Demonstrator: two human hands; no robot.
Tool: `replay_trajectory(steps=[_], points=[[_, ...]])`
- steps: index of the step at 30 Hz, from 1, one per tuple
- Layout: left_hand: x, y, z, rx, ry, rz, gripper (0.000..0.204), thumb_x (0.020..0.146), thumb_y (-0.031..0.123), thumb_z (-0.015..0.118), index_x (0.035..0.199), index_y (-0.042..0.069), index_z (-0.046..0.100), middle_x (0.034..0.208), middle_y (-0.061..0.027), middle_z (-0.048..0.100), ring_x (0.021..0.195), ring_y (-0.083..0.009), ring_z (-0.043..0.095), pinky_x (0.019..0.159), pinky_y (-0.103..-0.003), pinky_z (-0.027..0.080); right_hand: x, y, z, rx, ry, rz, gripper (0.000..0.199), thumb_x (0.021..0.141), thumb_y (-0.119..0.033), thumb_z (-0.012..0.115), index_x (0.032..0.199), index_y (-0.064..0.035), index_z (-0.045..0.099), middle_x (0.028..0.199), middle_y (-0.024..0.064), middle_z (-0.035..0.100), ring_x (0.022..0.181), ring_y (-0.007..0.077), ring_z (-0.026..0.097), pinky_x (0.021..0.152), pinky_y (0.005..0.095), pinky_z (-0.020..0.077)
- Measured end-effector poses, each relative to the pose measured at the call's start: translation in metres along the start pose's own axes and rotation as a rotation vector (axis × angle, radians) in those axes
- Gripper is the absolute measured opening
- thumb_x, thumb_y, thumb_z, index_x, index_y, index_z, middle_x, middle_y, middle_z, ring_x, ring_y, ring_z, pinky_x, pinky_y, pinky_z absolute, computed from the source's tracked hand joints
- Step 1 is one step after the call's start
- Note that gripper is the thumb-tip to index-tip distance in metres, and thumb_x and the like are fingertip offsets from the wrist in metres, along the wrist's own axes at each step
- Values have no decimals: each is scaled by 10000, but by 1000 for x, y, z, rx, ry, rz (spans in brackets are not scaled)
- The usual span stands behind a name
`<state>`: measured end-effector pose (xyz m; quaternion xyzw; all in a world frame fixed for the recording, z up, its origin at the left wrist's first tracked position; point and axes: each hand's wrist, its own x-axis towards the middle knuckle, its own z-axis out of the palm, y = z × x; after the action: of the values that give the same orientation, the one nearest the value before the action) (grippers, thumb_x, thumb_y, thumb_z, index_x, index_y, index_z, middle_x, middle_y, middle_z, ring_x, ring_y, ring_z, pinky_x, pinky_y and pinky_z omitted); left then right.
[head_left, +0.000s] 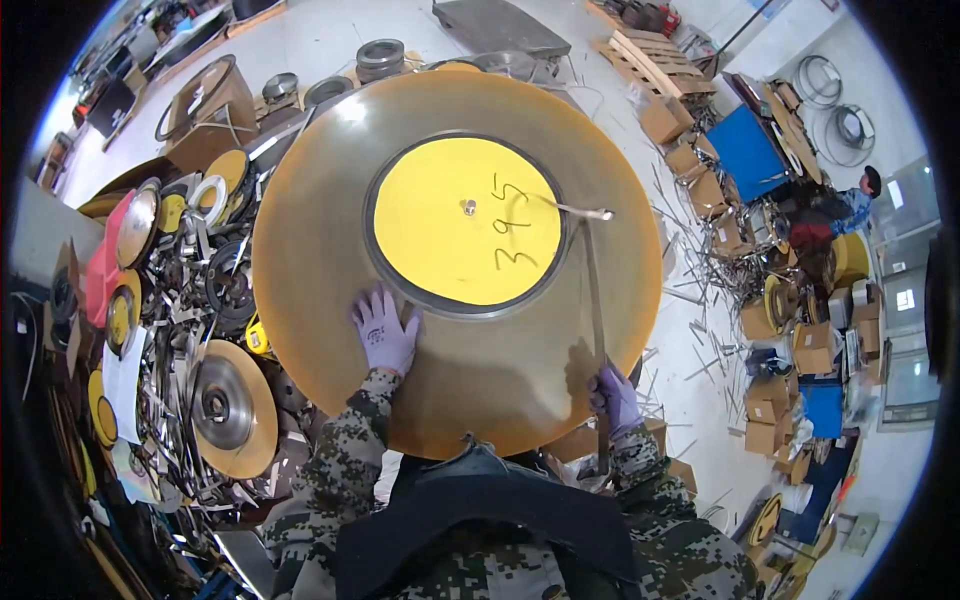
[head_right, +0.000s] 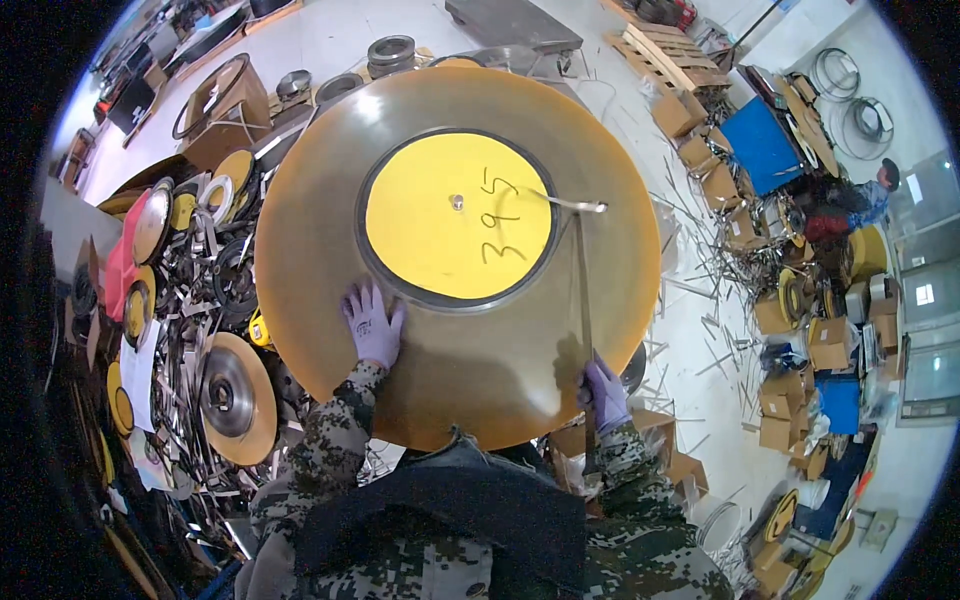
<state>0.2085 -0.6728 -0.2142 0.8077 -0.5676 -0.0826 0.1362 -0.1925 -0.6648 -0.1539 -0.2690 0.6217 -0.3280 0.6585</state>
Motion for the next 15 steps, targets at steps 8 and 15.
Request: replay_trajectory(steps=[8,15], points=[[19,16,4,-69,111,-137,774,893,488,511,1403,-59,313,1477,-245,297,1399,-401,192,1151,-515,93,13,0,-15,-87,201,-197,494,947,-161,537,1420,-98,410,758,-11,553,523,74,453,462,222,402],[26,-13,-1,-120,52,-108,806,830,439,614,1401,-52,326,1491,-224,286,1404,-384,197,1159,-493,96,34,-29,5,-1009,323,-671,552,853,-69,607,1388,-85,469,861,23,628,725,69,512,654,245,439]])
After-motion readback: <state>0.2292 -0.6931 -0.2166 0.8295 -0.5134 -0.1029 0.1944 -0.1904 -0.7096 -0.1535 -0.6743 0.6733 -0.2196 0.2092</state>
